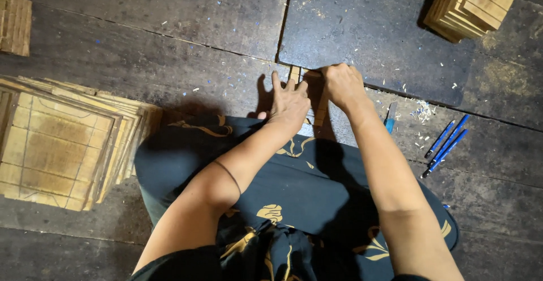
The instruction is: The person sits on the floor and repeatedly marks small wooden squares with a blue pencil using a metal ruler as a guide. They pick up each square from a stack, place it on a dark mat, draw lines, then set the marked piece aside. The process repeats for multiple pieces.
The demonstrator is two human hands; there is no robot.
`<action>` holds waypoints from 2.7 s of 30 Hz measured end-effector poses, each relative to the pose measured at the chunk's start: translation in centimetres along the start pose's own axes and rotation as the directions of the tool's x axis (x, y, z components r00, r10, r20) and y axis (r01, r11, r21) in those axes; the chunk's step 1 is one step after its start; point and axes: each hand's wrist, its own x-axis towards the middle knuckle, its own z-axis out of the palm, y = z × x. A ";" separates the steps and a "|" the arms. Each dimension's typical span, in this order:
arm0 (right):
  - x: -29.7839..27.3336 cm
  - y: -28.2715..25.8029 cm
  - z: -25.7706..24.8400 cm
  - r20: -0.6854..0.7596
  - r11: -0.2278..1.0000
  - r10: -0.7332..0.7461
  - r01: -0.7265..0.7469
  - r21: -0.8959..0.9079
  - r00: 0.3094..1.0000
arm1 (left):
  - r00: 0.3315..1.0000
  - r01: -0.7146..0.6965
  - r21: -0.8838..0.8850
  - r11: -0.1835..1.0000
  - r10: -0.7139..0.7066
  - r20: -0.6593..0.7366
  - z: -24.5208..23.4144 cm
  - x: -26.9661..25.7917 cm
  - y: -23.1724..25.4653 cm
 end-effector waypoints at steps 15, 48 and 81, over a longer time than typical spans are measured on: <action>-0.3 -2.8 4.2 -0.147 0.832 -0.334 0.218 -0.510 0.931 | 0.999 -0.003 0.045 0.999 0.000 0.054 1.1 0.8 0.2; -15.7 -14.7 8.5 -0.311 0.888 0.225 -0.063 0.456 0.923 | 0.985 -0.036 0.028 0.999 0.040 -0.166 0.4 -0.2 -0.5; -14.6 -12.7 3.5 -0.512 0.779 0.570 -0.222 0.587 0.643 | 0.946 0.077 -0.021 0.997 -0.080 -0.314 9.8 5.6 -1.0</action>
